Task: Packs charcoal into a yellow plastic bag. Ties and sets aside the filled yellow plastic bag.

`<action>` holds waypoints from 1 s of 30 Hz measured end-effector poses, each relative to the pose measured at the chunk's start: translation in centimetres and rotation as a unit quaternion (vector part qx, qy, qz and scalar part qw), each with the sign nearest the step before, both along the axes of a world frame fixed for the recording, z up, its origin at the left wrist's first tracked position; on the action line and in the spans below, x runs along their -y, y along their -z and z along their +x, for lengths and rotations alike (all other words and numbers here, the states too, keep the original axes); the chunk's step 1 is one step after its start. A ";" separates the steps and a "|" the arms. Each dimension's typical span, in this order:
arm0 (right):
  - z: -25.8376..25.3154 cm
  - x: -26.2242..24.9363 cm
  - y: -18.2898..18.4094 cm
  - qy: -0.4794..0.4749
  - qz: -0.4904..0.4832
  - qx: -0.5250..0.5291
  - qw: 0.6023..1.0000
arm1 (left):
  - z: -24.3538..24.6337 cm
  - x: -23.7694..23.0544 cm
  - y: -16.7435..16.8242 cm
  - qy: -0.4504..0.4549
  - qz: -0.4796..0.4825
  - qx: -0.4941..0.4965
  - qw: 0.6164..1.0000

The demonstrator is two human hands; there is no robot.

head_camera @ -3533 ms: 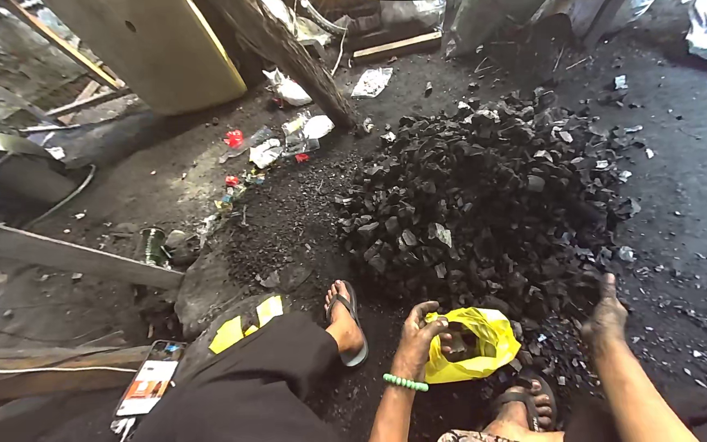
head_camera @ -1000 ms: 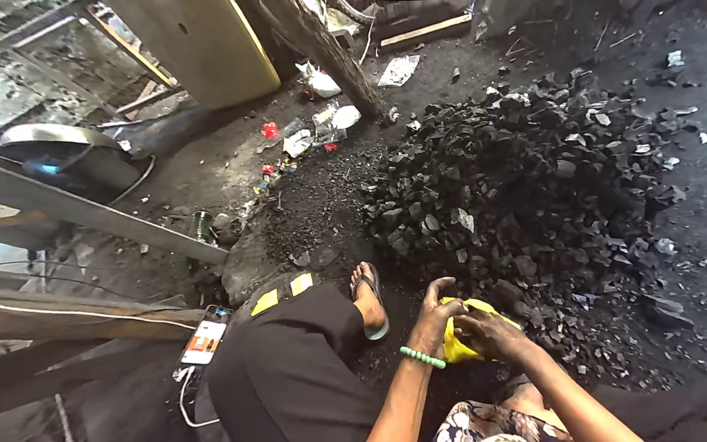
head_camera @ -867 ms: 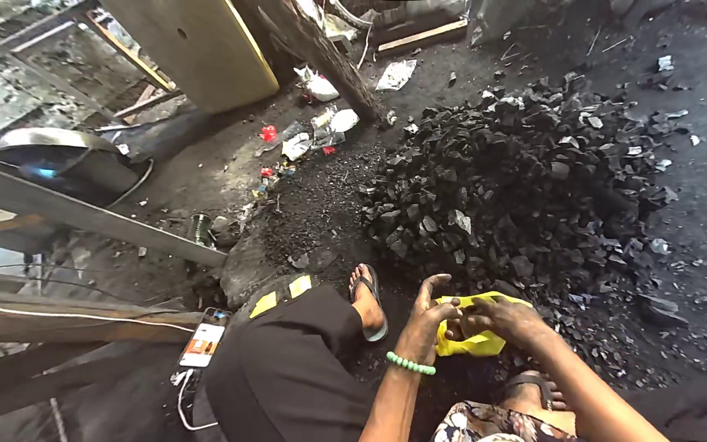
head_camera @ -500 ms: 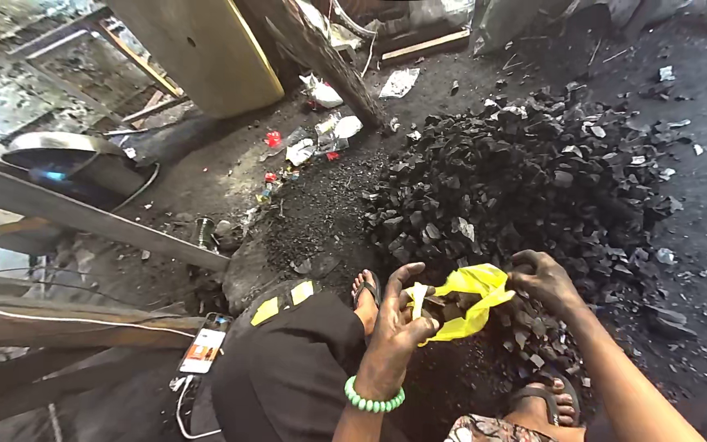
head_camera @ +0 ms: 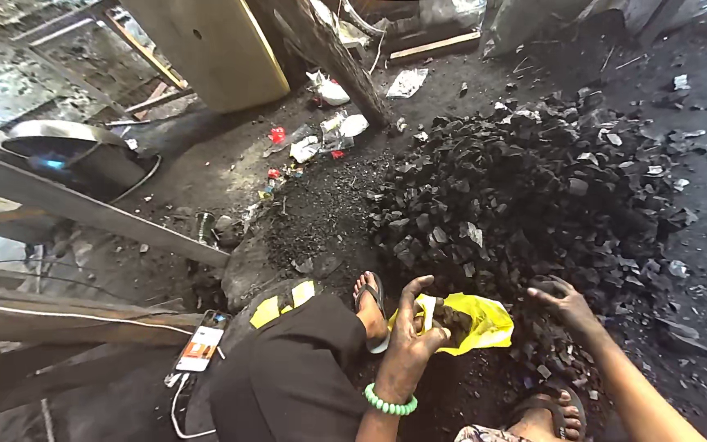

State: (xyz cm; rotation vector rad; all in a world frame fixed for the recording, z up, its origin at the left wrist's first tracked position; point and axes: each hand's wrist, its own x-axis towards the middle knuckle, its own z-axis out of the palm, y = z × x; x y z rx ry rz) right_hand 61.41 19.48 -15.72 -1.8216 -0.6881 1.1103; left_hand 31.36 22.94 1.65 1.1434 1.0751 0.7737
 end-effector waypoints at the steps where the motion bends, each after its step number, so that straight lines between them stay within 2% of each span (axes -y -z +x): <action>1: 0.3 0.3 -0.9 0.031 0.027 -0.094 0.995 | 0.1 0.0 0.1 0.007 -0.002 -0.001 1.000; 4: 0.8 1.6 -3.6 0.040 0.140 -0.363 0.920 | 0.6 0.2 0.2 0.039 -0.013 0.015 0.999; 6: 0.6 2.0 -4.8 -0.024 0.181 -0.426 0.886 | 1.1 0.4 0.2 0.055 -0.027 0.041 0.997; 8: 0.1 1.7 -5.0 -0.197 0.205 -0.411 0.866 | 1.5 0.6 0.2 0.065 -0.046 0.068 0.995; 10: -1.5 0.7 -5.6 -0.328 0.154 -0.366 0.857 | 1.9 0.7 0.4 0.078 -0.055 0.060 0.994; 11: -2.5 0.3 -5.9 -0.352 0.109 -0.347 0.862 | 2.2 0.8 0.6 0.089 -0.058 0.047 0.993; 13: -5.4 -0.5 -6.1 -0.339 0.016 -0.276 0.899 | 2.6 0.8 1.7 0.117 -0.053 0.000 0.992; 15: -8.1 -1.2 -4.8 -0.328 -0.010 -0.198 0.924 | 2.7 0.6 2.8 0.125 -0.049 -0.046 0.990; 17: -10.2 -1.6 -4.3 -0.372 -0.005 -0.146 0.917 | 2.8 0.3 3.2 0.105 -0.064 -0.061 0.991; 20: -11.4 -1.3 -3.5 -0.447 0.002 -0.152 0.882 | 2.6 0.1 3.4 0.047 -0.085 -0.057 0.994; 21: -11.1 -1.0 -3.5 -0.434 0.008 -0.162 0.886 | 2.6 0.0 3.3 0.034 -0.090 -0.054 0.994; 23: -9.4 0.1 -3.5 -0.326 0.048 -0.184 0.926 | 2.6 -0.1 3.0 0.016 -0.097 -0.051 0.994; 25: -6.7 1.3 -2.3 -0.145 0.105 -0.219 0.959 | 2.5 -0.1 2.9 0.001 -0.103 -0.039 0.994; 26: -5.1 1.9 -1.8 -0.036 0.127 -0.240 0.962 | 2.5 -0.1 2.8 -0.004 -0.109 -0.031 0.994; 28: -2.0 2.6 -1.1 0.200 0.118 -0.236 0.944 | 2.3 -0.3 2.4 -0.011 -0.123 -0.007 0.992; 30: 1.6 3.7 0.8 0.389 0.053 -0.217 0.894 | 1.9 -0.5 2.0 -0.022 -0.126 0.028 0.991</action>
